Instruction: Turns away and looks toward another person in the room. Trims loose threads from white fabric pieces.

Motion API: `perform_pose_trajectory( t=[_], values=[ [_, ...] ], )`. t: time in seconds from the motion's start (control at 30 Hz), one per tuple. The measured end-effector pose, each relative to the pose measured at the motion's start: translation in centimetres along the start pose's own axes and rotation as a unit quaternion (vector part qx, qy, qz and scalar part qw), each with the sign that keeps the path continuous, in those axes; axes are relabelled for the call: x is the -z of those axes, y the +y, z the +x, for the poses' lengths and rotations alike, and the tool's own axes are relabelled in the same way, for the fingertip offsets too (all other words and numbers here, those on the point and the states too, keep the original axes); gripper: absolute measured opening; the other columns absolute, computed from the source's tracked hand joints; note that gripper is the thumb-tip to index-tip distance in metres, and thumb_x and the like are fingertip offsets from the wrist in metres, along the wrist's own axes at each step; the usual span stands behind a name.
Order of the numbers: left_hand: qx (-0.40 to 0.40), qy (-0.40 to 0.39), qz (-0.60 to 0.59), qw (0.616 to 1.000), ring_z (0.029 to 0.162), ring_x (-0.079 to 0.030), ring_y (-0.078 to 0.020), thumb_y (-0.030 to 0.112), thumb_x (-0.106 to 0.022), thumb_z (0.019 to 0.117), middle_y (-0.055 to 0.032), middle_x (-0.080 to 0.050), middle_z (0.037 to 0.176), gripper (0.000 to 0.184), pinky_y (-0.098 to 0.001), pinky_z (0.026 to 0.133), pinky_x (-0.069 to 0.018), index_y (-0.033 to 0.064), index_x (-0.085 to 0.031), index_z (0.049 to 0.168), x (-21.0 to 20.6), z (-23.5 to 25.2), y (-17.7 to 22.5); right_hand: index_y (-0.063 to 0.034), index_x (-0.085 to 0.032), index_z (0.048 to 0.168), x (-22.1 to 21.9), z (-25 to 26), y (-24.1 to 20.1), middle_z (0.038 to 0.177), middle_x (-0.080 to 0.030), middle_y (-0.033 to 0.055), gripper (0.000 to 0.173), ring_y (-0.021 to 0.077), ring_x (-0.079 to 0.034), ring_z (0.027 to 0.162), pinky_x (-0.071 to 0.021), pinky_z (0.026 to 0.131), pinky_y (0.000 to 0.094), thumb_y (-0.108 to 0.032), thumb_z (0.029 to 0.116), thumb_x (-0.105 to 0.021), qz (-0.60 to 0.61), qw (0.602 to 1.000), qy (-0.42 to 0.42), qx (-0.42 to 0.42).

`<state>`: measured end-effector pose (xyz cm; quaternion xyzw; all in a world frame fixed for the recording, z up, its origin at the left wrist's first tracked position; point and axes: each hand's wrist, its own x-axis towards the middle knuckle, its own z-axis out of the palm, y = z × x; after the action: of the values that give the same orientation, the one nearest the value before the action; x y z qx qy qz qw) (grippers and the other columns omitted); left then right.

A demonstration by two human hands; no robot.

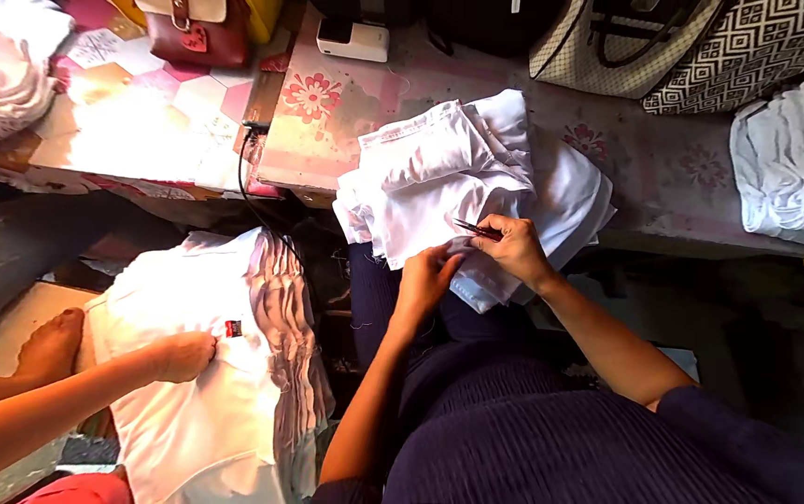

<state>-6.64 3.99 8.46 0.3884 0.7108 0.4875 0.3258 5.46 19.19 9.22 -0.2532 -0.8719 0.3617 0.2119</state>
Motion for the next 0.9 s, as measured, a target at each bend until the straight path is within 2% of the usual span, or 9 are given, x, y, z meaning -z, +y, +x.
perform_pose_trajectory(
  t=[0.13, 0.27, 0.37, 0.5, 0.63, 0.7, 0.77, 0.83, 0.9],
  values=[
    [0.034, 0.091, -0.100, 0.990, 0.069, -0.068, -0.0119, 0.014, -0.072, 0.0958, -0.0092, -0.071, 0.083, 0.022, -0.0311, 0.070, -0.0589, -0.0065, -0.065, 0.103, -1.9, 2.1, 0.4, -0.0008, -0.073, 0.091, 0.1, -0.2, -0.6, 0.075, -0.069, 0.0067, 0.007, 0.0096, -0.061, 0.065, -0.0515, 0.063, 0.0293, -0.004, 0.0861, -0.078, 0.020, 0.999, -0.022, -0.044],
    [0.040, 0.072, -0.092, 0.992, 0.076, -0.072, -0.0153, 0.011, -0.079, 0.0899, -0.0104, -0.073, 0.086, 0.021, -0.0363, 0.078, -0.0613, -0.0049, -0.068, 0.099, -1.9, 3.1, -0.4, -0.0014, -0.076, 0.096, 0.2, -0.2, -0.4, 0.079, -0.071, 0.0056, 0.010, 0.0073, -0.062, 0.068, -0.0523, 0.066, 0.0284, 0.001, 0.0887, -0.069, 0.066, 0.990, -0.069, -0.104],
    [0.078, 0.055, -0.119, 0.988, 0.067, -0.073, -0.0111, 0.013, -0.078, 0.0908, -0.0057, -0.075, 0.076, 0.014, -0.0320, 0.072, -0.0627, -0.0007, -0.075, 0.089, -2.0, 3.1, -0.8, -0.0020, -0.076, 0.095, 0.0, -0.2, -0.3, 0.077, -0.069, 0.0034, 0.010, 0.0041, -0.057, 0.064, -0.0483, 0.063, 0.0253, 0.001, 0.0911, -0.068, 0.087, 0.984, -0.081, -0.132],
    [0.105, 0.052, -0.281, 0.952, 0.060, -0.072, -0.0133, 0.001, -0.071, 0.0941, -0.0075, -0.074, 0.072, 0.007, -0.0288, 0.064, -0.0638, -0.0060, -0.071, 0.095, -2.7, 2.6, -1.2, -0.0028, -0.076, 0.099, 0.0, -0.3, 0.0, 0.081, -0.070, 0.0040, 0.009, 0.0049, -0.060, 0.068, -0.0512, 0.067, 0.0254, -0.002, 0.0945, -0.068, 0.111, 0.977, -0.100, -0.152],
    [0.095, 0.067, -0.304, 0.946, 0.062, -0.073, -0.0155, -0.001, -0.068, 0.0954, -0.0087, -0.074, 0.073, 0.005, -0.0301, 0.065, -0.0644, -0.0063, -0.069, 0.095, -2.8, 2.5, -1.6, -0.0042, -0.076, 0.098, -0.1, -0.6, -0.2, 0.079, -0.072, 0.0111, 0.012, 0.0244, -0.068, 0.071, -0.0541, 0.068, 0.0484, -0.014, 0.0930, -0.073, -0.058, 0.995, -0.063, -0.056],
    [0.094, 0.065, -0.293, 0.949, 0.062, -0.073, -0.0149, -0.001, -0.069, 0.0945, -0.0087, -0.074, 0.073, 0.005, -0.0296, 0.065, -0.0639, -0.0063, -0.070, 0.094, -2.9, 2.5, -1.8, -0.0026, -0.076, 0.096, -0.4, -0.6, -0.2, 0.078, -0.071, 0.0139, 0.013, 0.0306, -0.070, 0.072, -0.0535, 0.067, 0.0541, -0.015, 0.0907, -0.074, -0.103, 0.993, -0.051, -0.025],
    [0.104, 0.052, -0.283, 0.952, 0.060, -0.072, -0.0139, -0.002, -0.070, 0.0935, -0.0082, -0.073, 0.072, 0.005, -0.0289, 0.064, -0.0636, -0.0066, -0.069, 0.095, -2.9, 2.5, -1.7, -0.0015, -0.075, 0.097, -0.3, -0.3, -0.1, 0.079, -0.071, 0.0132, 0.012, 0.0270, -0.069, 0.073, -0.0538, 0.069, 0.0504, -0.012, 0.0920, -0.073, -0.059, 0.994, -0.067, -0.064],
    [0.107, 0.033, -0.287, 0.951, 0.059, -0.071, -0.0134, -0.004, -0.068, 0.0941, -0.0077, -0.073, 0.071, 0.003, -0.0286, 0.063, -0.0632, -0.0069, -0.068, 0.095, -2.7, 2.2, -1.8, -0.0029, -0.074, 0.097, 0.0, 0.0, -0.2, 0.080, -0.070, 0.0074, 0.007, 0.0142, -0.064, 0.070, -0.0541, 0.069, 0.0363, -0.009, 0.0942, -0.071, 0.035, 0.985, -0.088, -0.141],
    [0.104, 0.017, -0.293, 0.950, 0.060, -0.071, -0.0123, -0.005, -0.064, 0.0958, -0.0072, -0.072, 0.071, 0.006, -0.0281, 0.063, -0.0633, -0.0073, -0.070, 0.094, -2.5, 1.8, -2.0, -0.0017, -0.071, 0.093, 0.1, 0.3, -0.1, 0.074, -0.062, 0.0033, 0.005, 0.0072, -0.053, 0.062, -0.0454, 0.061, 0.0267, -0.006, 0.0953, -0.070, 0.128, 0.965, -0.090, -0.209]
  ],
)
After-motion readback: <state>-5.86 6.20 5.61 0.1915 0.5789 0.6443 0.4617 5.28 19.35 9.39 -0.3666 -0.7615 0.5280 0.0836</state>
